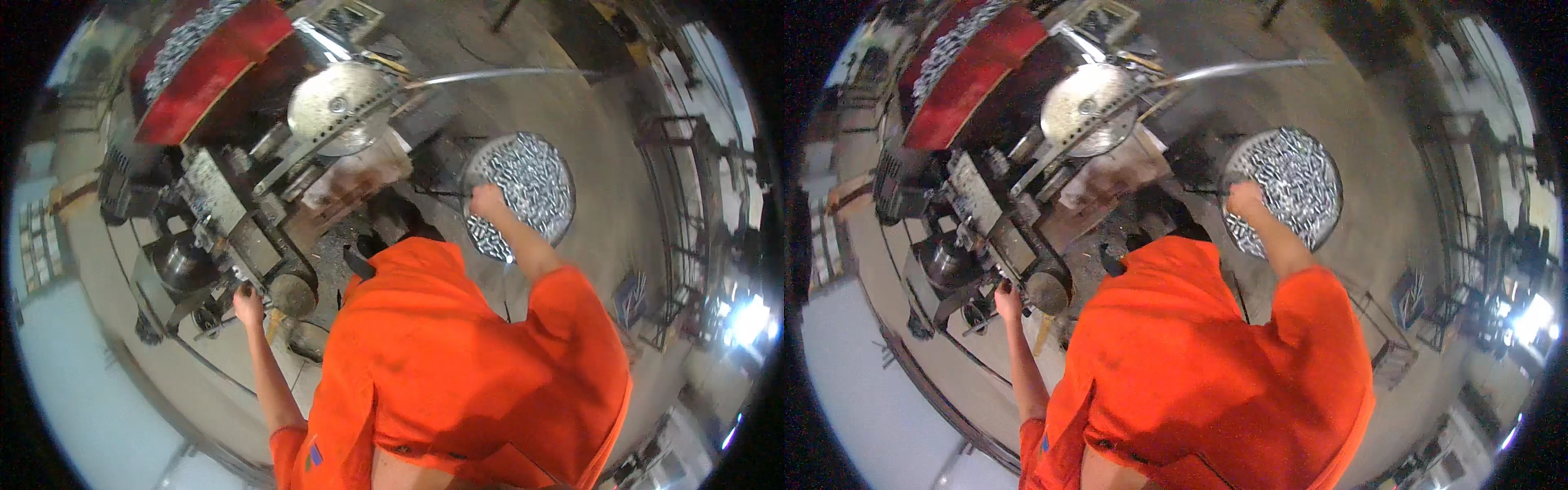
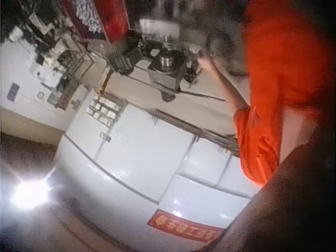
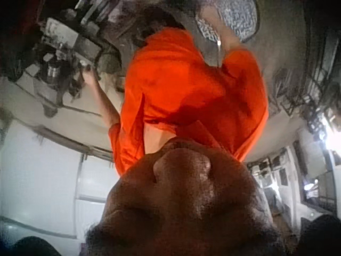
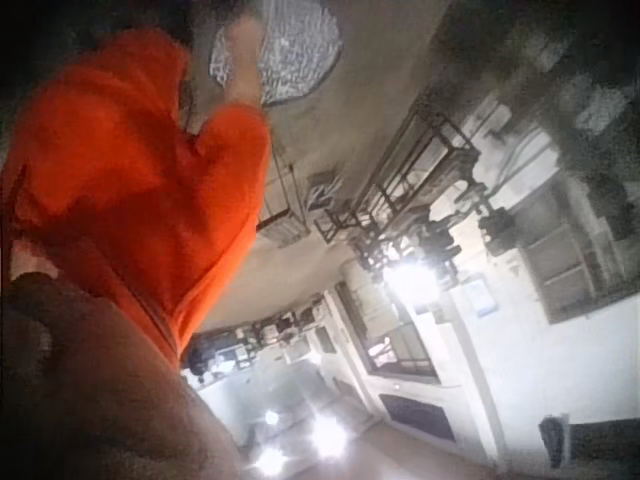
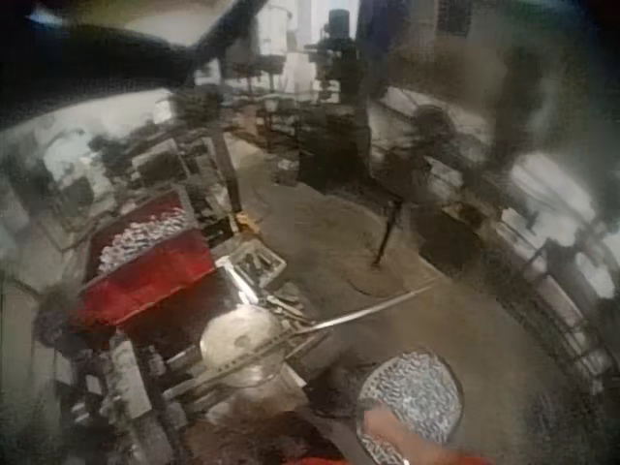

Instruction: The person repeatedly loads small metal pieces into a forming machine, uses a long metal rod to operate the machine, and collects the finished parts into a perforated metal basket. The cycle of loading, operating, and collecting is repeated continuously.

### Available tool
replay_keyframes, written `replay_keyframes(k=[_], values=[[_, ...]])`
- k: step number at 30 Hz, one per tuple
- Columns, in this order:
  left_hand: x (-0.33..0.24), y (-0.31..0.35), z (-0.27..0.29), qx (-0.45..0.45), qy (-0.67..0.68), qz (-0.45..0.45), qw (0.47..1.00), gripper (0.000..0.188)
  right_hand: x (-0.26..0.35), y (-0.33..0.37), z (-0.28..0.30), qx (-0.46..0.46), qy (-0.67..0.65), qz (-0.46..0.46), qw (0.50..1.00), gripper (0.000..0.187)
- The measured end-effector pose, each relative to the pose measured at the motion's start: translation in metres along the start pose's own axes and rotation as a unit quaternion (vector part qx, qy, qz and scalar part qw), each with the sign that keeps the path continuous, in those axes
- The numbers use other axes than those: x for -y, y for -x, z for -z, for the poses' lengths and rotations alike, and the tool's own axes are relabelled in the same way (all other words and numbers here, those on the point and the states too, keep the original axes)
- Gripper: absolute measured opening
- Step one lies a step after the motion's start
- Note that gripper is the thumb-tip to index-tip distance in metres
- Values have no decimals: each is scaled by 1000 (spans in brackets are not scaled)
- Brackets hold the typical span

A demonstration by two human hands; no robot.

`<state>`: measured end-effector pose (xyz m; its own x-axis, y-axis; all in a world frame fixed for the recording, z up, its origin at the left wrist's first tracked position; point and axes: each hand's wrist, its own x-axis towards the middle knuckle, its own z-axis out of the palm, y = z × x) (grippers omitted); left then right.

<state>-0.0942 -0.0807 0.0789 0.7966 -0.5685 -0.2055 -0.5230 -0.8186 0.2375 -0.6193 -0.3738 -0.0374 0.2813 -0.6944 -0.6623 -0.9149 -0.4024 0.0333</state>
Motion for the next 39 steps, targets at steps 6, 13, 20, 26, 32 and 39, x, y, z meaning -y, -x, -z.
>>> replay_keyframes(k=[6, 13, 20, 26, 32, 39], values=[[-19, 13, 9, 11, -34, 46, 998, 26, 18, 7, 5, -33, -65, -65, 995, 33], [-39, -1, 11, -3, -24, 39, 999, 24, -13, -17, -71, -151, -91, -69, 982, 39], [-5, 7, 6, 22, 42, -13, 999, 26, -34, -40, -85, -269, -38, 67, 960, 18], [-29, 27, 62, -70, 179, -84, 978, 21, 45, 34, 65, -409, -412, 270, 768, 16], [-113, 34, 80, -51, 242, -207, 946, 27, 214, 72, 177, -242, -322, 531, 746, 26], [-138, 59, 72, 14, 337, -190, 922, 45, 311, 137, 221, -252, -208, 685, 651, 21]])
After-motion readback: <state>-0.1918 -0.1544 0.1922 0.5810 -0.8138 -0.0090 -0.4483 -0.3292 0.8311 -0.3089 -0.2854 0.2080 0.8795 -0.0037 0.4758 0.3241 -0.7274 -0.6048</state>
